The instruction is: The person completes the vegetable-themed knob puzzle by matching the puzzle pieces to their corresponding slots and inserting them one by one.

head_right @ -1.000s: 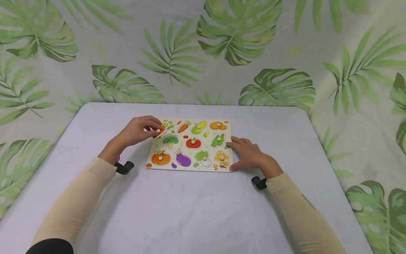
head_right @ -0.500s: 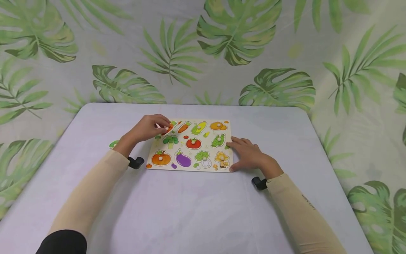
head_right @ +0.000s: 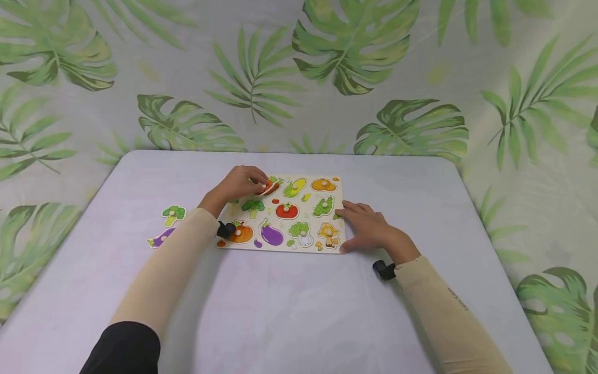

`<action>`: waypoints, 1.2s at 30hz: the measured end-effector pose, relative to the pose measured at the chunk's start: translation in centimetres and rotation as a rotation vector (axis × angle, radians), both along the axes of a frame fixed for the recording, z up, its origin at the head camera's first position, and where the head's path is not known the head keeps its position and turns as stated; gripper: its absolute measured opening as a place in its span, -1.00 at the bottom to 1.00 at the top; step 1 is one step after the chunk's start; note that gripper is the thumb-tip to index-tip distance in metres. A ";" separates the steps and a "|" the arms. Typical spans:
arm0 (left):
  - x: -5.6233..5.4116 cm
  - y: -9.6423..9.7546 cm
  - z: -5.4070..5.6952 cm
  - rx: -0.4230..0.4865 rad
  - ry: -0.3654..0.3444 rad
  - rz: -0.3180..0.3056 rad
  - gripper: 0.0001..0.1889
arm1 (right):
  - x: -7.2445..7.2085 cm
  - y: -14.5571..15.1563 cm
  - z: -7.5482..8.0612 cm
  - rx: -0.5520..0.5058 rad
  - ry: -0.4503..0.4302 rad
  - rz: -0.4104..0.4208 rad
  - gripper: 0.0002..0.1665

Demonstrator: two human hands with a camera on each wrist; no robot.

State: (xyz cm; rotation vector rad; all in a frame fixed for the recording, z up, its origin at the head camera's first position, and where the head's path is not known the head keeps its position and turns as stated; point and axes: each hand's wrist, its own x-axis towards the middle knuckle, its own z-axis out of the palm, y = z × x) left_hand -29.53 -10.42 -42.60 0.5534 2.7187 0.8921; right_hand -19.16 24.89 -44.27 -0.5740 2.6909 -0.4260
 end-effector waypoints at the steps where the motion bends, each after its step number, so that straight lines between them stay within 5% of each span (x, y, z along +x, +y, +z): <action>1: -0.2 0.1 -0.1 0.005 -0.005 0.003 -0.78 | 0.0 0.1 0.0 -0.001 0.001 -0.002 0.16; 25: -1.6 1.0 -1.7 0.013 -0.098 0.070 -0.80 | -0.1 0.3 -0.6 0.015 -0.004 -0.008 0.17; 36: -1.5 1.2 -1.7 0.011 -0.034 0.017 -0.79 | 0.1 0.3 -0.1 -0.021 -0.008 -0.001 0.16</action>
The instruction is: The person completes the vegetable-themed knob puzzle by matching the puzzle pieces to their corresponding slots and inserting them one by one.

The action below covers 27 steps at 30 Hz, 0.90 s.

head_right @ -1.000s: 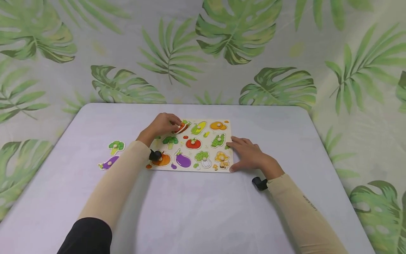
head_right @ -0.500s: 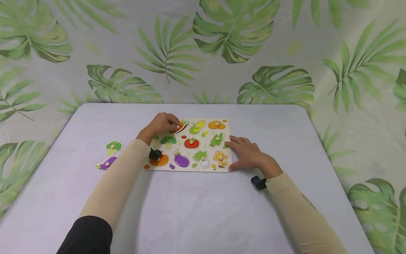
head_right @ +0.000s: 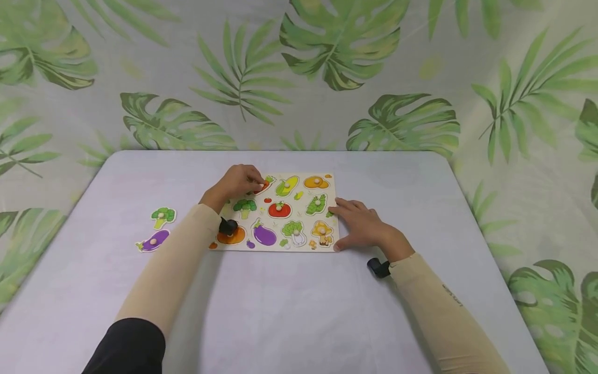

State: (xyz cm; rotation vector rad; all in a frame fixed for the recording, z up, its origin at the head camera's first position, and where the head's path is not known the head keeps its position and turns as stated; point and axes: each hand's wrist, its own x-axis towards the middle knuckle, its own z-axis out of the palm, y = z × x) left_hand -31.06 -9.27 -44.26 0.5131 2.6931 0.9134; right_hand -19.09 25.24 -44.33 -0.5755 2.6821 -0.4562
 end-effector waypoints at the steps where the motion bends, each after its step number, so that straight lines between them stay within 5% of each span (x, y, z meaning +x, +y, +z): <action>1: 0.0 0.0 0.1 0.002 -0.004 0.003 -0.79 | 0.0 0.0 0.1 -0.002 -0.003 -0.002 0.16; 16: 0.0 0.8 -0.1 -0.023 -0.011 0.039 -0.79 | 0.0 0.0 0.2 0.013 -0.001 -0.003 0.16; 27: 0.2 0.7 0.0 0.044 -0.107 0.084 -0.78 | 0.2 -0.2 0.3 0.004 -0.004 -0.008 0.15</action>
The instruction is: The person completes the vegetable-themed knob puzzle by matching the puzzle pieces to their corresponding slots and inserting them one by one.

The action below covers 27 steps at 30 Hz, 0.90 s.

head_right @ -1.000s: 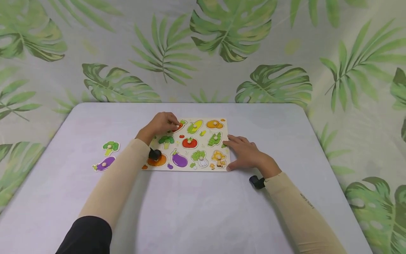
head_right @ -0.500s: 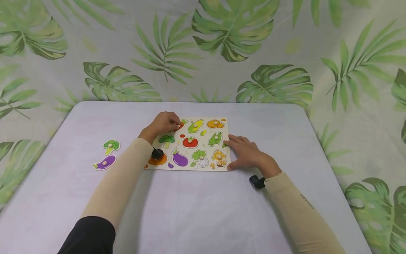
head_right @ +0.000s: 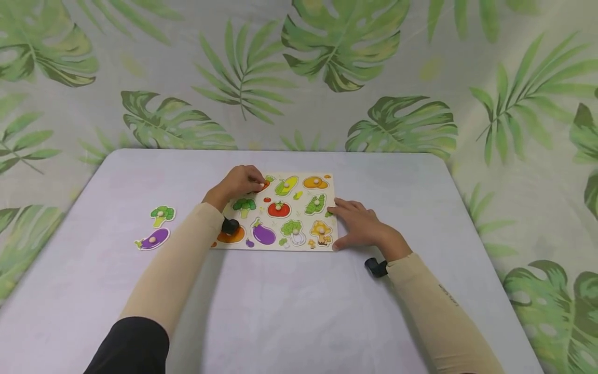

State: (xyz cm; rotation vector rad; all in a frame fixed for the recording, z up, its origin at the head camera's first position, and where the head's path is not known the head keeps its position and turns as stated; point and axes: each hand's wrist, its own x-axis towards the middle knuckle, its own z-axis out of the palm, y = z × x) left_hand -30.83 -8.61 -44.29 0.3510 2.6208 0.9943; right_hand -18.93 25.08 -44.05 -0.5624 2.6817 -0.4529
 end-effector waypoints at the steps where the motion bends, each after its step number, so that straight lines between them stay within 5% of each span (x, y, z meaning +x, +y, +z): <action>1: 0.0 -0.1 0.0 -0.004 -0.007 -0.002 -0.77 | 0.0 -0.1 0.0 -0.001 -0.001 0.000 0.15; 11: 0.8 -0.6 1.2 -0.051 -0.048 -0.069 -0.59 | 0.0 -0.5 -0.2 0.036 0.002 -0.016 0.16; 21: 5.1 -3.8 3.3 -0.088 0.132 -0.258 -0.62 | -0.1 -0.2 -0.1 0.047 0.007 0.004 0.17; 27: 7.5 -8.2 4.0 -0.079 0.201 -0.235 -0.70 | -0.2 -0.1 -0.2 0.035 0.003 0.013 0.16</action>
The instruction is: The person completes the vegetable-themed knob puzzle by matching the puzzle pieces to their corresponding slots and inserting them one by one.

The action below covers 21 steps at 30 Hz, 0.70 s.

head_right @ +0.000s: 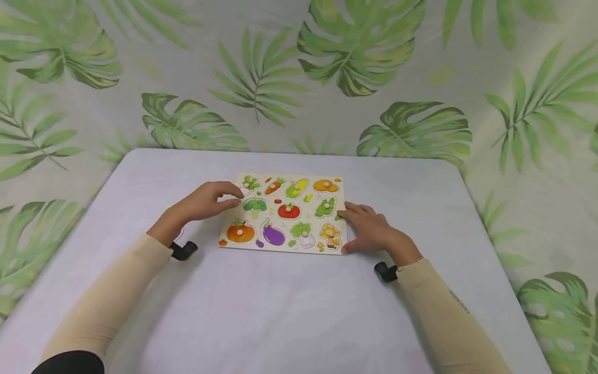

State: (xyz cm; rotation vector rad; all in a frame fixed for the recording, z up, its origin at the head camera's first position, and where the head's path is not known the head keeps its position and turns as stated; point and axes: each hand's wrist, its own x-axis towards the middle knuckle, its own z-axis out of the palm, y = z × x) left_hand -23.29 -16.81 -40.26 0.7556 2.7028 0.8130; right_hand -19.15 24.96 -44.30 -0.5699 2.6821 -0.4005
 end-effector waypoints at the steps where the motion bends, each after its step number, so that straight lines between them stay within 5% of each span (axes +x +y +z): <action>1: 0.3 -0.7 0.1 0.005 0.005 0.017 -0.70 | 0.0 0.0 0.0 0.001 -0.001 -0.002 0.16; 10: 2.4 -7.8 -0.3 0.016 0.038 0.219 -0.71 | 0.1 0.0 0.0 -0.002 0.004 0.000 0.16; 21: 3.1 -13.0 -2.0 -0.068 0.010 0.316 -0.67 | 0.0 0.0 -0.2 0.008 0.014 -0.002 0.17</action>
